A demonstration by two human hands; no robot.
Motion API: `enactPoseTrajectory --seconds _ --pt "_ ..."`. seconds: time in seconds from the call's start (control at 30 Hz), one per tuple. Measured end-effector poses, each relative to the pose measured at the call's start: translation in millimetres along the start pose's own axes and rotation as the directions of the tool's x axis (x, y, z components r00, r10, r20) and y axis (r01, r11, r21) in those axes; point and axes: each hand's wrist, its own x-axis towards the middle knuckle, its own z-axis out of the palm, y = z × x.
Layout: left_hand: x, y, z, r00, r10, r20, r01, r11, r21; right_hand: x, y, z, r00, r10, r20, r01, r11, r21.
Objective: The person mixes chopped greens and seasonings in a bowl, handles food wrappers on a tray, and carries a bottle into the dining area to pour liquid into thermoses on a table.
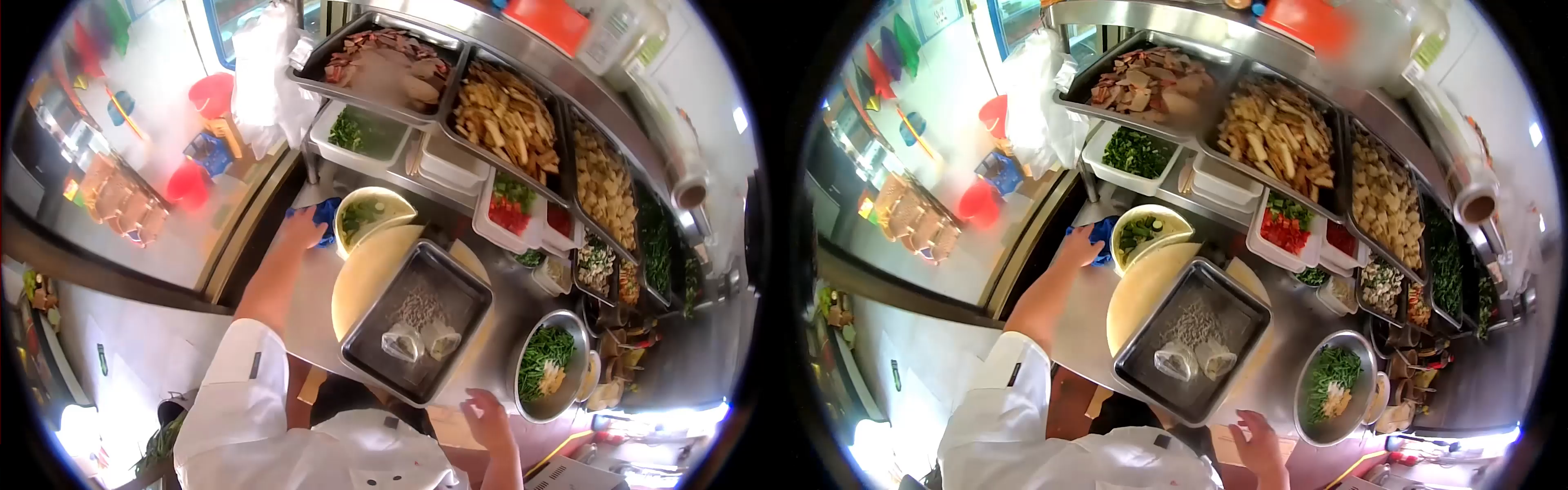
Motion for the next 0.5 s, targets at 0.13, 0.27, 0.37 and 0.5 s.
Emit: enactPoseTrajectory --seconds 0.13,0.27,0.37,0.5 --pt "-2.0 -4.7 43.4 0.994 0.101 -0.049 -0.096 0.992 0.083 40.8 -60.7 32.1 0.990 -0.096 0.107 0.098 0.995 -0.013" --pt "-41.2 -43.6 58.8 0.949 0.251 -0.189 -0.277 0.953 -0.123 92.3 -125.1 61.3 0.959 -0.150 0.241 0.153 0.988 0.004" --pt "-108.6 -72.4 27.9 0.894 0.390 -0.218 -0.433 0.877 -0.208 141.1 -164.7 101.8 0.901 -0.385 0.201 0.384 0.922 0.044" --pt "-185.5 -74.5 -43.1 0.830 0.499 -0.248 -0.557 0.759 -0.338 203.4 -185.5 202.8 0.778 -0.574 0.254 0.598 0.801 -0.022"
